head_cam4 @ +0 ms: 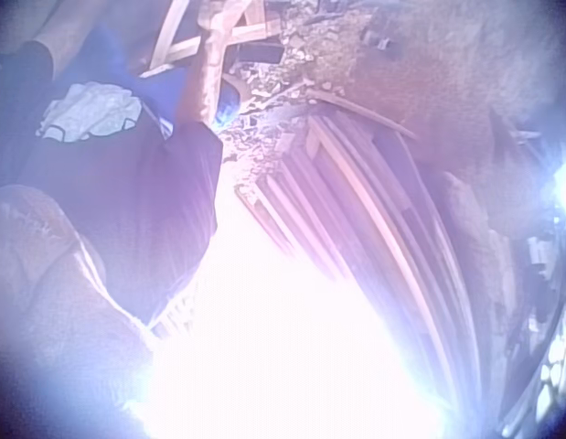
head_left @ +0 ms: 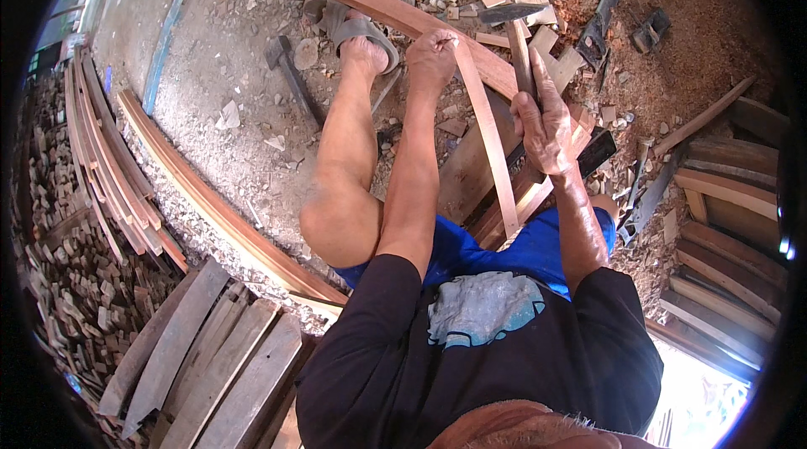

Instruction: The person sits on the ground and assembles a wooden frame by positioning planks and hammering nails to join them. The person repeatedly adjusts the frame and hammers nails at multiple joints.

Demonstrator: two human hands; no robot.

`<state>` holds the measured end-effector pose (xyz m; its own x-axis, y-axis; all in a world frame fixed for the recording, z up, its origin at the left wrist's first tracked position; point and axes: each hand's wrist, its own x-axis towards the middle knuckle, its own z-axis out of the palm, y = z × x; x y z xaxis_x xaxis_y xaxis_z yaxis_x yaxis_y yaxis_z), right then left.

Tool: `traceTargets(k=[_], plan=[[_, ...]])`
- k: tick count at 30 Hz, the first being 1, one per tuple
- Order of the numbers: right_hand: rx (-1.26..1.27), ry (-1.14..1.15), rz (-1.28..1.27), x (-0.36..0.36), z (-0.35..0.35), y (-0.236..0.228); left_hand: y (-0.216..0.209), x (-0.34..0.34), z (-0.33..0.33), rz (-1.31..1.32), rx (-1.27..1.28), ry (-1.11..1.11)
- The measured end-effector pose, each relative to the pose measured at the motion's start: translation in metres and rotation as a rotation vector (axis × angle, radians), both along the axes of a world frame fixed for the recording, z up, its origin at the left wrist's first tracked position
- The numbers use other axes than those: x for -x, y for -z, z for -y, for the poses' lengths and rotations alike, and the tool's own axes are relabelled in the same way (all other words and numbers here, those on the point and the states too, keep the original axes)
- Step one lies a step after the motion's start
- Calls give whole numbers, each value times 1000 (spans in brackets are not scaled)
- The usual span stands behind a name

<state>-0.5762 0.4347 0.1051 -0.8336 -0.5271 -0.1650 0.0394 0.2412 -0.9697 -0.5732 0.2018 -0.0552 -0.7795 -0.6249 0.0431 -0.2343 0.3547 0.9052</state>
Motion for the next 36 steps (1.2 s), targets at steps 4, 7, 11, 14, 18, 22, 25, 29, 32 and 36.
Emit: traceTargets(k=[4, 7, 11, 14, 18, 22, 25, 29, 32, 36], plan=[[-94, -42, -84, 2, 3, -1, 9, -2, 3, -77, 41, -1], [-289, -99, -273, 7, 7, -1, -1, -1, 4, -124, 103, 51], [-486, -207, -490, 21, 14, 28, -25, -2, -4, -126, 224, 85], [-567, -287, -482, 36, 19, 37, -29, -4, -4, -170, 261, 87], [-323, -167, -572, 19, 28, -2, -19, -7, 1, -205, 338, 108], [-359, -220, -662, 20, 22, 22, -23, -5, -4, -195, 361, 94], [-617, -297, -399, 37, 30, 14, -27, 0, 2, -194, 388, 100], [-26, -63, -733, 8, 29, 6, -8, -14, -2, -170, 367, 113], [-615, -268, -423, 16, 29, 7, -15, -4, 2, -215, 364, 116], [-393, -109, -359, 23, 19, 15, -13, -10, -2, -191, 330, 123]])
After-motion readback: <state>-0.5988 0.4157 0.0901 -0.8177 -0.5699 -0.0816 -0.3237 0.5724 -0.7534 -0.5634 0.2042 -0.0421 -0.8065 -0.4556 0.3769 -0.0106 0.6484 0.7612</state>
